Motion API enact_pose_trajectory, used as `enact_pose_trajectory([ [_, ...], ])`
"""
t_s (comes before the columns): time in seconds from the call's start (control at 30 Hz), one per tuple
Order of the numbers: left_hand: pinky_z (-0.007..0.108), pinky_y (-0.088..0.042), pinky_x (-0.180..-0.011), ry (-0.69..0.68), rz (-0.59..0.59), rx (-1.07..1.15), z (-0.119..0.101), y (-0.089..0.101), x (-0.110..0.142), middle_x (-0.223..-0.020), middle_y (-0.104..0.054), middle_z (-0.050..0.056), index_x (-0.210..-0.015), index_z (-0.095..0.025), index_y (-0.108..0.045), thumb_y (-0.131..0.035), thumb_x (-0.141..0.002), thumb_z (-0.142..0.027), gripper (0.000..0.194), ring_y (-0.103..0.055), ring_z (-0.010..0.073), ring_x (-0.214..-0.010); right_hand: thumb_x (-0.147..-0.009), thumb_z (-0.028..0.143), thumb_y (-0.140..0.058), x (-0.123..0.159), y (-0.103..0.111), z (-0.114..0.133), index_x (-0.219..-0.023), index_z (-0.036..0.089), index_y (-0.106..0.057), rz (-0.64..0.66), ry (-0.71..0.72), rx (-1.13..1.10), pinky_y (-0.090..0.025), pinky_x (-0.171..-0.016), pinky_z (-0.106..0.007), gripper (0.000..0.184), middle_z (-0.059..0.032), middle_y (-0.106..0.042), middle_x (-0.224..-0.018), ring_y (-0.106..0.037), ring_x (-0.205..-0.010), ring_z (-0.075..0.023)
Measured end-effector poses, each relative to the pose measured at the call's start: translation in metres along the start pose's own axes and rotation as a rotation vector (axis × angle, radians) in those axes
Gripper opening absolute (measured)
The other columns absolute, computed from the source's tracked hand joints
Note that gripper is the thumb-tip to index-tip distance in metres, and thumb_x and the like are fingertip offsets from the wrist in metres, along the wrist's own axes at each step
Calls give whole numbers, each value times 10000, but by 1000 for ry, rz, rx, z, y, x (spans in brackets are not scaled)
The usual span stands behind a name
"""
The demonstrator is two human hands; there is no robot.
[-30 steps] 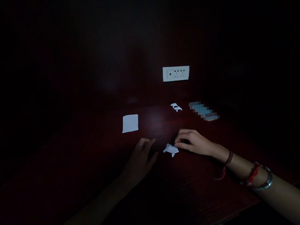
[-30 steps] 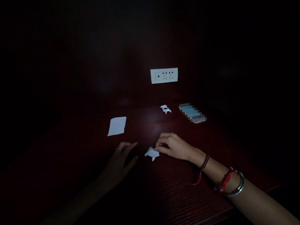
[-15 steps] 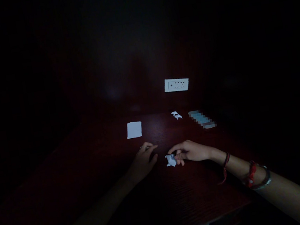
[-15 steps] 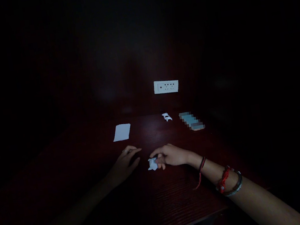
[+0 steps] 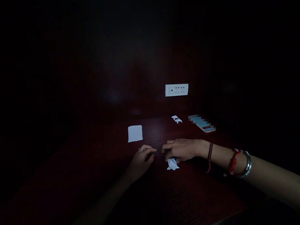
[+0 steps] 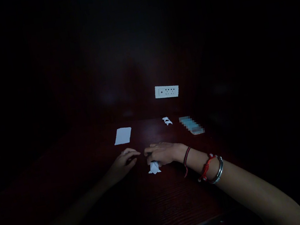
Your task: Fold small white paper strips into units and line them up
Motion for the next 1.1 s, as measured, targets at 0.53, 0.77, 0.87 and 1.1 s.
enact_pose_trajectory([
  [0.53, 308, -389, -803, -6, 18, 14, 5, -4, -1, -958, -495, 23, -941, -202, -560, -401, -792, -174, 220, -482, 156, -887, -604, 534, -607, 34, -22, -49, -977, 185, -552, -94, -480, -366, -344, -814, -414, 513, -80, -445, -1039, -398, -1004, -249],
  [0.77, 280, -389, -805, -4, 33, 4, 8, -6, -1, -977, -487, 15, -955, -212, -554, -399, -795, -165, 228, -482, 146, -890, -639, 289, -638, 35, -8, -57, -904, 181, -560, -246, -564, -404, -338, -835, -353, 296, -47, -437, -1003, -435, -955, -192],
  [0.87, 275, -396, -797, -9, 39, 0, 7, -6, 0, -979, -485, 14, -952, -212, -555, -397, -795, -167, 227, -483, 147, -895, -620, 220, -650, 36, 6, -58, -956, 176, -560, -312, -499, -464, -354, -828, -299, 350, -40, -440, -999, -451, -926, -164],
  [1.1, 287, -401, -801, 2, 36, -20, 2, -4, -1, -977, -485, 20, -956, -205, -553, -398, -787, -164, 233, -482, 152, -904, -590, 369, -674, 32, -26, -54, -1089, 166, -507, -208, -472, -508, -348, -845, -333, 564, -63, -440, -1019, -428, -976, -203],
])
Point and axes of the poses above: each hand's wrist, its own x-axis away from the middle knuckle, its own y-axis out of the back of the hand, z = x × y, the point moved 9 cm from there along -x, towards the middle knuckle
